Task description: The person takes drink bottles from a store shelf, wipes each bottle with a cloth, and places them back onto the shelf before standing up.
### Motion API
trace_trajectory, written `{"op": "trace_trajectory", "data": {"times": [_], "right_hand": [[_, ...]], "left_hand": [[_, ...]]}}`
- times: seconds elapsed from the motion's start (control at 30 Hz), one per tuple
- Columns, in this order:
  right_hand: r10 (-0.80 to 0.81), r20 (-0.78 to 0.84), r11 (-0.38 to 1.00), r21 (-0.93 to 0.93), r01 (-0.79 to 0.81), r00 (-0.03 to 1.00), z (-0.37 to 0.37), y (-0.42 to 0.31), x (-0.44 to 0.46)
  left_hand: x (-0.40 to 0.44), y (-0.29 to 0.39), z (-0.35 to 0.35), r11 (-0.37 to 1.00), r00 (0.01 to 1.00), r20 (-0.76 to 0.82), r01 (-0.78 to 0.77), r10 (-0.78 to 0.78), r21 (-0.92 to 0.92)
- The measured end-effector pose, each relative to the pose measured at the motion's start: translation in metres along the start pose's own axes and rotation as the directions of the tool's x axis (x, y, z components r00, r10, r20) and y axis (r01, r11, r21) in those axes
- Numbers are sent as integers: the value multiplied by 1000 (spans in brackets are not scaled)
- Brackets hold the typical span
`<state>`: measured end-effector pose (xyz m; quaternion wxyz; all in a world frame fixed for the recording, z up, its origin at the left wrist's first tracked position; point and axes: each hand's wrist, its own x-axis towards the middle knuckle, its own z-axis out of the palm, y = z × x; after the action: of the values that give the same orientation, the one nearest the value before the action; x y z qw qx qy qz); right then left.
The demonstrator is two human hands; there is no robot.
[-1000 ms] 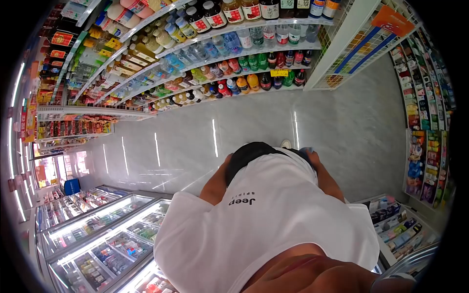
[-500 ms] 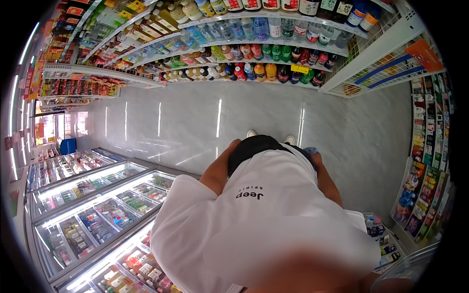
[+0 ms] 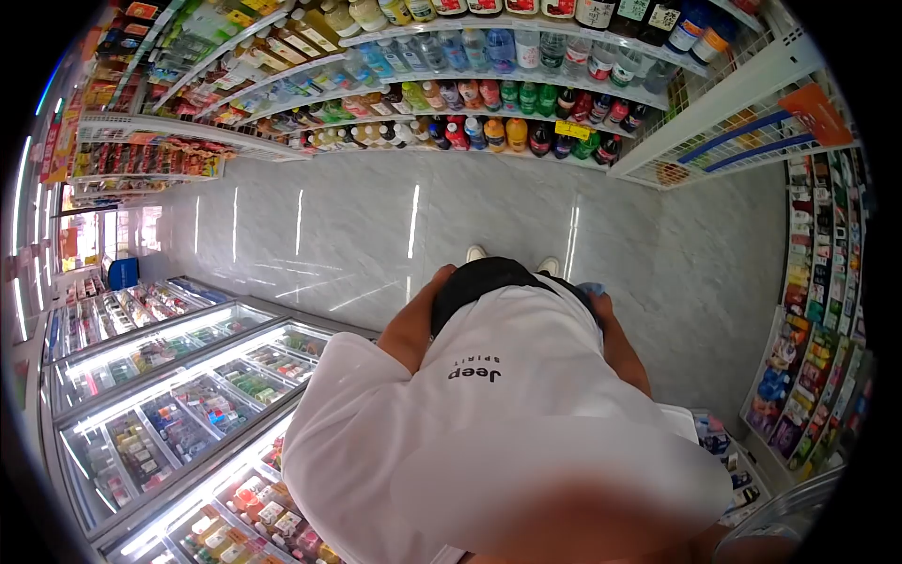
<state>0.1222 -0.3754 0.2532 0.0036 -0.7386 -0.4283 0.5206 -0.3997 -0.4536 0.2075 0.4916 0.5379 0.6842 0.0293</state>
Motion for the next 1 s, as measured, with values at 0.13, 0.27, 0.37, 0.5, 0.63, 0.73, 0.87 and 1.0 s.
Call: {"op": "trace_trajectory", "data": {"times": [0.13,0.27,0.37,0.5,0.63,0.73,0.87,1.0], "right_hand": [[-21,-15,999,42,22,1000,-1,2,-1],[-32,-23,999,18,33,999,4,13,12],[-41,18,997,63,40,999,-5,1,-1],[-72,-34,997,16,73,997,-12,0,-9],[-29,-115,999,-41,24,993,1,54,34],[8,-112,997,72,0,994,-25,37,11],[11,-121,992,126,4,993,-31,58,20],[135,-94,989,65,-129,986,-40,78,31]], "left_hand": [[-13,30,-14,998,998,-11,62,-63,-22],[-10,26,-13,997,998,9,57,-57,-43],[-3,14,-2,998,998,-7,62,-62,-16],[3,23,2,998,999,38,25,-27,53],[10,43,2,992,996,91,-19,7,128],[28,62,-1,984,996,79,-59,46,169],[38,165,-31,998,999,-21,43,-44,-46],[67,260,-50,810,973,62,219,-222,-544]]}}
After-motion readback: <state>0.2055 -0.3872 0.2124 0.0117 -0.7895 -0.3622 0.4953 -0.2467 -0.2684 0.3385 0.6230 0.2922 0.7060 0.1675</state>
